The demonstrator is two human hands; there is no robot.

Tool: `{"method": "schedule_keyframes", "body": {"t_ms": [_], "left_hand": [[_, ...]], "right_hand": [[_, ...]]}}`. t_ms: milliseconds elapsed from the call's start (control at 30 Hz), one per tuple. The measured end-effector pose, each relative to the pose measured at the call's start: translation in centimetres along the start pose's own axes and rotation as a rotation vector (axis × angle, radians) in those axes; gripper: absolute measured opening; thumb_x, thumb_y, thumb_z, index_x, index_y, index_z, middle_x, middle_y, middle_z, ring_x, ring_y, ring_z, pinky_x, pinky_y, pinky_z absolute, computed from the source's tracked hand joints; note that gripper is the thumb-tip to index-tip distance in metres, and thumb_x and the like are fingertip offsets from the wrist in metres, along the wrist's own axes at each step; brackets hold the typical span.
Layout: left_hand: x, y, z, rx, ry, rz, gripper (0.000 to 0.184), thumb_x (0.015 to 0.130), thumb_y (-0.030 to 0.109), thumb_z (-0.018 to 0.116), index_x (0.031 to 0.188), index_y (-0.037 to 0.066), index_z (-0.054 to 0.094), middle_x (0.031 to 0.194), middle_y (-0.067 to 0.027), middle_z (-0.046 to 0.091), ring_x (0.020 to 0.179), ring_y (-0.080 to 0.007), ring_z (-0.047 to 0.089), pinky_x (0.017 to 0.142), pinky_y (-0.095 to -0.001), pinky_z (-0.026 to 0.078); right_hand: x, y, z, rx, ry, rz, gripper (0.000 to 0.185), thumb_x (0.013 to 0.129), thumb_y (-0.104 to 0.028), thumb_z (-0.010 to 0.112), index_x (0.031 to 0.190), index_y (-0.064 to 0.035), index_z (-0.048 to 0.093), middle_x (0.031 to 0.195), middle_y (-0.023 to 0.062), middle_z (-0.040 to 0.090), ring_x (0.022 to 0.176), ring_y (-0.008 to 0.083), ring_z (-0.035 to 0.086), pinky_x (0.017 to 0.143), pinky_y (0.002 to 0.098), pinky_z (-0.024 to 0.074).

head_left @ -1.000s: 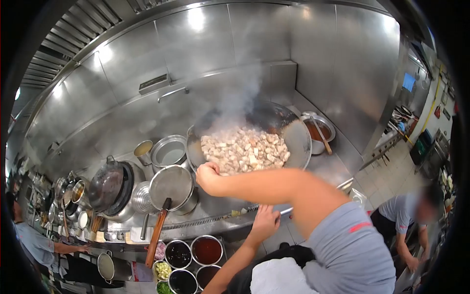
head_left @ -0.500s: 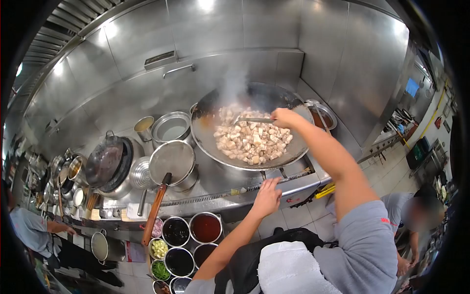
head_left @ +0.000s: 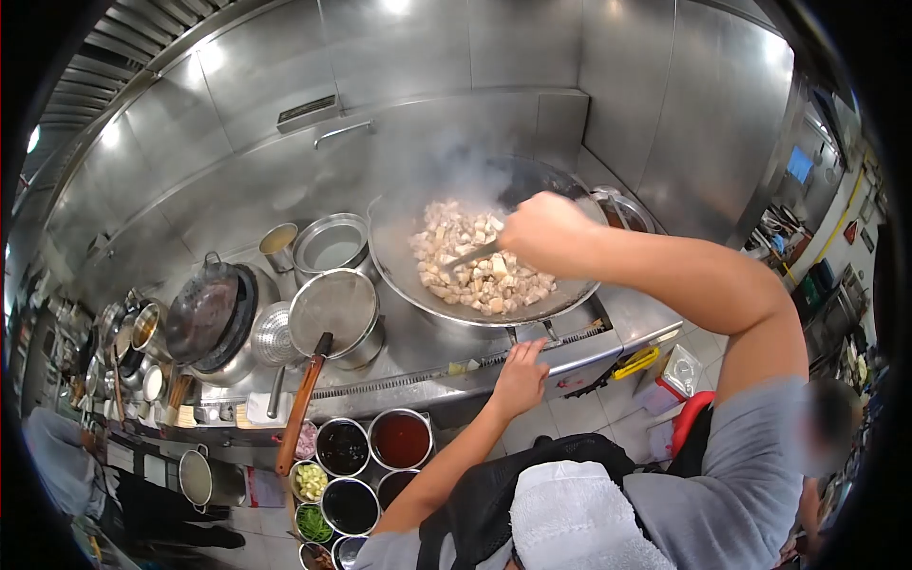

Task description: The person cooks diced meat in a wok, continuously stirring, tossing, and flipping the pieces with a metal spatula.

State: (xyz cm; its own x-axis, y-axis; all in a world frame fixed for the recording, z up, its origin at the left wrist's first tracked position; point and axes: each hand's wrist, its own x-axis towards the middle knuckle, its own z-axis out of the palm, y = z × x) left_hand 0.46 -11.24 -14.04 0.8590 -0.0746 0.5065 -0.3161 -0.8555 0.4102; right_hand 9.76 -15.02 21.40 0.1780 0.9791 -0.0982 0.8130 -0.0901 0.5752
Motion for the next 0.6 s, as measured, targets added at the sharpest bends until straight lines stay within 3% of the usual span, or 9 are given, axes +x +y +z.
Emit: {"method": "schedule_keyframes", "body": {"t_ms": [133, 200, 267, 300, 367, 400, 533, 600], "left_hand": [[0.3, 0.8, -0.7, 0.016, -0.038, -0.046, 0.012, 0.079, 0.007, 0.075, 0.091, 0.004, 0.076, 0.155, -0.0246, 0.053, 0.146, -0.0435, 0.047, 0.126, -0.0547, 0.035], [0.3, 1.0, -0.6, -0.023, 0.008, -0.063, 0.01, 0.08, 0.007, 0.075, 0.09, 0.004, 0.074, 0.155, -0.0252, 0.053, 0.147, -0.0441, 0.047, 0.127, -0.0548, 0.034], [0.1, 0.8, 0.1, -0.056, -0.034, -0.138, 0.009, 0.08, 0.006, 0.074, 0.089, 0.004, 0.073, 0.155, -0.0253, 0.053, 0.148, -0.0445, 0.046, 0.127, -0.0545, 0.034], [0.2, 0.5, 0.4, -0.086, -0.079, -0.204, 0.008, 0.08, 0.006, 0.074, 0.088, 0.004, 0.072, 0.155, -0.0254, 0.053, 0.148, -0.0448, 0.045, 0.127, -0.0541, 0.034], [0.4, 0.3, -0.1, -0.073, -0.031, -0.146, 0.008, 0.081, 0.006, 0.074, 0.089, 0.003, 0.071, 0.155, -0.0253, 0.053, 0.147, -0.0451, 0.046, 0.127, -0.0545, 0.034], [0.4, 0.0, 0.0, -0.066, 0.01, -0.095, 0.008, 0.081, 0.006, 0.073, 0.089, 0.003, 0.071, 0.156, -0.0251, 0.053, 0.147, -0.0453, 0.047, 0.127, -0.0549, 0.034], [0.3, 0.1, 1.0, -0.03, 0.077, -0.106, 0.005, 0.08, 0.008, 0.073, 0.084, 0.005, 0.071, 0.153, -0.0212, 0.057, 0.144, -0.0448, 0.05, 0.126, -0.0579, 0.036], [0.3, -0.1, 0.6, -0.048, 0.062, -0.106, 0.006, 0.08, 0.006, 0.073, 0.086, 0.004, 0.073, 0.153, -0.0217, 0.057, 0.144, -0.044, 0.05, 0.126, -0.0565, 0.037]], "right_hand": [[4.8, -7.7, -1.4, -0.006, -0.002, -0.263, 0.01, 0.08, -0.013, 0.08, 0.089, -0.0128, 0.085, 0.084, 0.0053, 0.08, 0.08, 0.0272, 0.081, 0.065, 0.0416, 0.0629], [8.6, -12.6, 0.3, -0.194, -0.136, -0.285, 0.015, 0.078, -0.014, 0.081, 0.092, -0.0132, 0.086, 0.082, 0.0024, 0.079, 0.074, 0.026, 0.078, 0.054, 0.0438, 0.0591], [14.6, -16.7, 6.6, -0.333, -0.172, -0.244, 0.019, 0.071, -0.012, 0.08, 0.09, -0.0109, 0.085, 0.079, 0.0025, 0.075, 0.065, 0.028, 0.072, 0.041, 0.0454, 0.0502], [17.7, -17.9, 11.5, -0.34, -0.171, -0.246, 0.019, 0.071, -0.012, 0.08, 0.09, -0.0109, 0.085, 0.079, 0.0025, 0.075, 0.065, 0.028, 0.072, 0.041, 0.0454, 0.0502], [23.0, -18.5, 18.7, -0.732, -0.151, 0.146, 0.022, 0.066, -0.014, 0.079, 0.087, -0.0079, 0.082, 0.075, 0.0047, 0.071, 0.059, 0.0298, 0.066, 0.036, 0.0454, 0.0427], [23.5, -16.8, 19.7, -0.711, -0.177, 0.052, 0.024, 0.064, -0.016, 0.076, 0.086, -0.0064, 0.079, 0.073, 0.0059, 0.067, 0.056, 0.0307, 0.063, 0.035, 0.0446, 0.0393], [26.6, -9.2, 24.5, -0.211, -0.27, 0.058, 0.009, 0.079, -0.021, 0.081, 0.084, -0.0125, 0.081, 0.073, 0.0024, 0.069, 0.058, 0.0265, 0.066, 0.037, 0.0444, 0.0426], [25.3, -5.6, 24.4, -0.214, -0.249, 0.32, 0.01, 0.089, -0.023, 0.078, 0.089, -0.0149, 0.084, 0.083, 0.0015, 0.077, 0.072, 0.0246, 0.076, 0.046, 0.0487, 0.0532]]}}
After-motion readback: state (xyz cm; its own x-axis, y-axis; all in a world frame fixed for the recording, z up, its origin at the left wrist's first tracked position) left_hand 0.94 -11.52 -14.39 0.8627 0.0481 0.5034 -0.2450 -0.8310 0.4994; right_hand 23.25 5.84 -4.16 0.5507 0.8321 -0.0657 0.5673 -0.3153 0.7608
